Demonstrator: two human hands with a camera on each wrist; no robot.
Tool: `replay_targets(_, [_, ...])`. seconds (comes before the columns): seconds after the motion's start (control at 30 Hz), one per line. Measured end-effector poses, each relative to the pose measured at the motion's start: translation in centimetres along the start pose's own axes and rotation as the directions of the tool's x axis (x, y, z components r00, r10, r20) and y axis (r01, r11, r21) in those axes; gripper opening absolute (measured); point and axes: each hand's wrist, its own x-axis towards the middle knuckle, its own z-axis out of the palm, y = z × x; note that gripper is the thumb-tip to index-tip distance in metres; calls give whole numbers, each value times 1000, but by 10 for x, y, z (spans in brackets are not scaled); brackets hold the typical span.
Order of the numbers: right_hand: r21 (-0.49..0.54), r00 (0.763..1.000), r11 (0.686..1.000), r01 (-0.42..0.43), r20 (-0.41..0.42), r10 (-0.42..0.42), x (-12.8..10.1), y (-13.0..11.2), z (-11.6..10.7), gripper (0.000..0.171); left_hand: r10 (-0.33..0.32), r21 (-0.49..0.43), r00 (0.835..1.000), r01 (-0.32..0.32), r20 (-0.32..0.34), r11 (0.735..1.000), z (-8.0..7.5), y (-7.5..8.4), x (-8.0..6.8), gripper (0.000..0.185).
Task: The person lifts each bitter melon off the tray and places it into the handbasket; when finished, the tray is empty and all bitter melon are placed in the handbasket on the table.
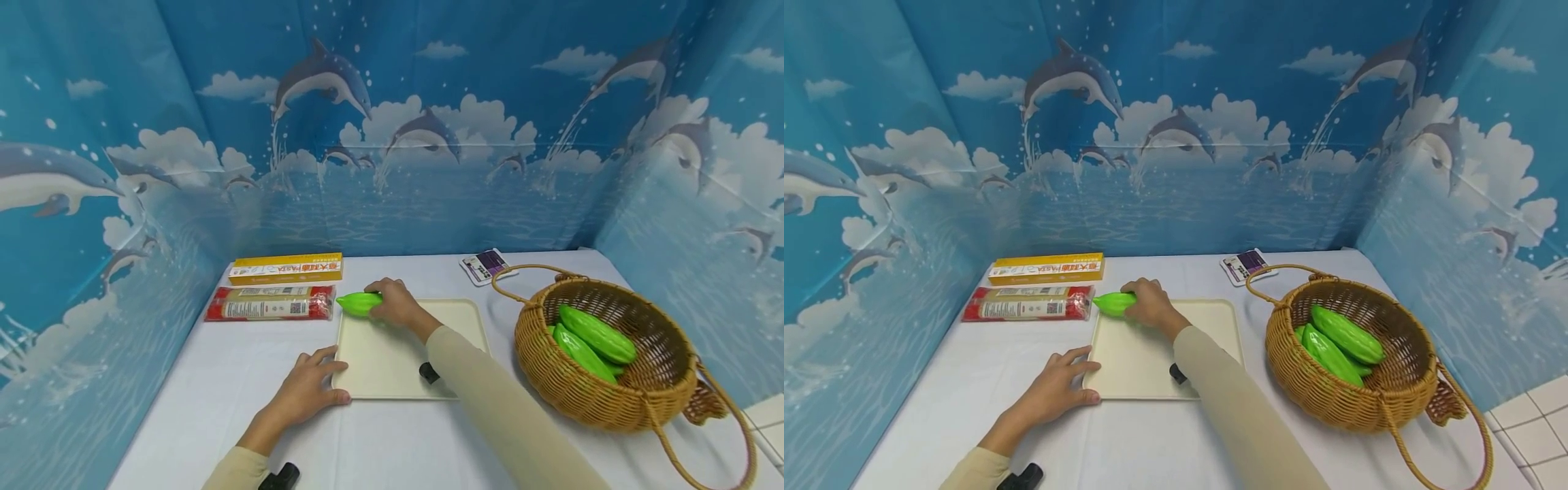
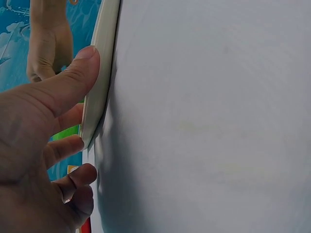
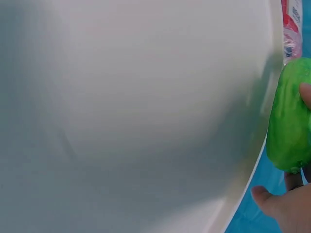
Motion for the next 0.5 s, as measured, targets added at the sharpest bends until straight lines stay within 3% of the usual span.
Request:
replay_targets(0.27, [113, 1000, 994, 1, -28, 2, -8, -10, -18, 50, 7, -5, 1000, -7, -3, 1000, -2, 1, 1, 62])
replay_targets(0.5, [137, 999, 991, 9, -36, -4, -18, -24, -44, 50, 1, -8, 1000, -1, -1, 1000, -1, 1, 1, 61])
